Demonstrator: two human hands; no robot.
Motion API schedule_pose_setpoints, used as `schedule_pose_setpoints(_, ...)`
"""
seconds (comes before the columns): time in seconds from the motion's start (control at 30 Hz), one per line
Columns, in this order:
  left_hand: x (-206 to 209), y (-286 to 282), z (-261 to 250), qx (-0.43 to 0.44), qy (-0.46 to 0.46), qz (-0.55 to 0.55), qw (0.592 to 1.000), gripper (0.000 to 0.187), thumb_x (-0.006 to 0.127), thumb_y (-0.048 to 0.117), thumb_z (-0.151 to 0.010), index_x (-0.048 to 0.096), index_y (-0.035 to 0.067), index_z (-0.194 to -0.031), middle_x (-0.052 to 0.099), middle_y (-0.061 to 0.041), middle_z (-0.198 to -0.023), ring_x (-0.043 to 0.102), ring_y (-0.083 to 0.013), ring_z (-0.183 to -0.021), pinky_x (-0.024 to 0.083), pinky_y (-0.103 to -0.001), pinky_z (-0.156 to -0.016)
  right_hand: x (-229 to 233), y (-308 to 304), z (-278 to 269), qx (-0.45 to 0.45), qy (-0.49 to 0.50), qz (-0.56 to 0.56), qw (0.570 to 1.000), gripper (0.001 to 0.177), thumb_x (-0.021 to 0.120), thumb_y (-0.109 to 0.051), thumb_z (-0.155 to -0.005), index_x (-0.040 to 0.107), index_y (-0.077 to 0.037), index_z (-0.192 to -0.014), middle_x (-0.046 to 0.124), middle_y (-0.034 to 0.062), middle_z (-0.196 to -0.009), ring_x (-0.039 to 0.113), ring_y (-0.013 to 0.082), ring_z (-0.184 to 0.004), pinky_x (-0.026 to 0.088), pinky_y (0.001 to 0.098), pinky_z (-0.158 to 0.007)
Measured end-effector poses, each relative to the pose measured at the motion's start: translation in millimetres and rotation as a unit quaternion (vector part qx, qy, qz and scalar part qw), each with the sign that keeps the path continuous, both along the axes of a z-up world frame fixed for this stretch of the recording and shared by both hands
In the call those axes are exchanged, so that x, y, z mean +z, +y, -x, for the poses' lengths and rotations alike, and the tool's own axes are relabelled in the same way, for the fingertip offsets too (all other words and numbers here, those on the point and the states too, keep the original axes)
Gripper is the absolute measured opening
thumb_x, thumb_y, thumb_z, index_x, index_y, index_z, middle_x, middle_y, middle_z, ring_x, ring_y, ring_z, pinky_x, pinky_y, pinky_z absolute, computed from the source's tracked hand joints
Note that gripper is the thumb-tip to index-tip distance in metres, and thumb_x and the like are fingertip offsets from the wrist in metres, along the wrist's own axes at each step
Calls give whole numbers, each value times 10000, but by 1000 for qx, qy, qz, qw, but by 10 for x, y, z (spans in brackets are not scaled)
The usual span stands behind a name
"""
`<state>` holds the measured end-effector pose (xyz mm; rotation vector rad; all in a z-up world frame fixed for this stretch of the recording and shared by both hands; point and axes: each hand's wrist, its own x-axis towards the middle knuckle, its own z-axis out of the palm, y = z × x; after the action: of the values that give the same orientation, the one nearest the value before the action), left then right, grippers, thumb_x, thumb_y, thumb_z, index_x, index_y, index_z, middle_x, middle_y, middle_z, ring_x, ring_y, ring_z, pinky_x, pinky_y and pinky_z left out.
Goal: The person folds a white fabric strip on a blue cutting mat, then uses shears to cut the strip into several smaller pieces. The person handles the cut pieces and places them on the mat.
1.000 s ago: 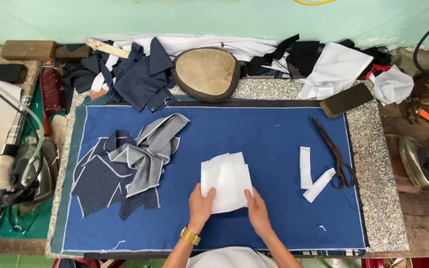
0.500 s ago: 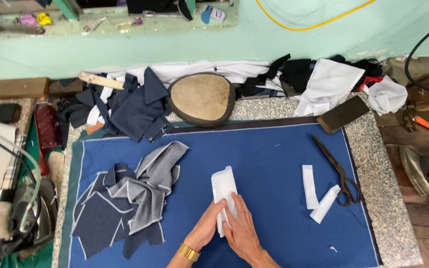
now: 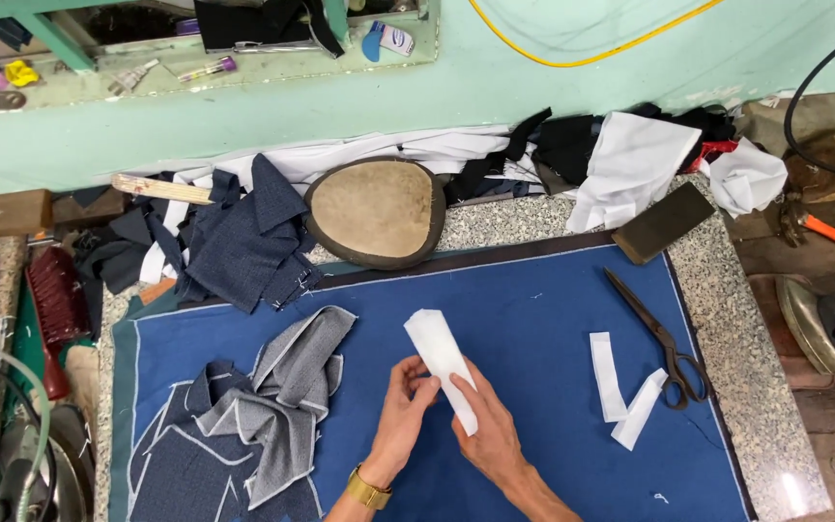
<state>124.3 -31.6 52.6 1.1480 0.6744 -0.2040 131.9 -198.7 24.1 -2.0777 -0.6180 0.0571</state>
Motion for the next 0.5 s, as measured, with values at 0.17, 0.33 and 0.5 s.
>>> schedule_pose_setpoints(0.17, 136, 212, -142, -57, -59, 123, 989, 565, 684, 249, -882, 539, 60, -1394, 692, -107, -1250, 643, -185, -1146, 545, -344, -963, 122, 124, -195, 38, 2, -30, 999, 643, 618, 51, -877, 486, -109, -1485, 421, 194, -1597, 477, 362, -1447, 458, 447, -1144)
schedule_pose_setpoints(0.33, 358, 470, -400, -105, -49, -34, 993, 379, 722, 176, -900, 666, 68, -1258, 744, -63, -1145, 672, -145, -1034, 534, -294, -939, 224, 207, -411, 77, 29, -24, 996, 675, 611, 69, -866, 475, -137, -1494, 389, 160, -1626, 464, 351, -1453, 475, 450, -1120)
schedule_pose_setpoints(0.5, 596, 716, -895, -97, -171, -235, 952, 100, 658, 176, -951, 645, 118, -871, 663, -30, -645, 623, -132, -607, 491, -302, -663, 385, 321, -594, 68, -29, -34, 997, 718, 767, -201, -931, 341, -134, -1505, 188, 208, -1696, 321, 378, -1548, 451, 470, -1141)
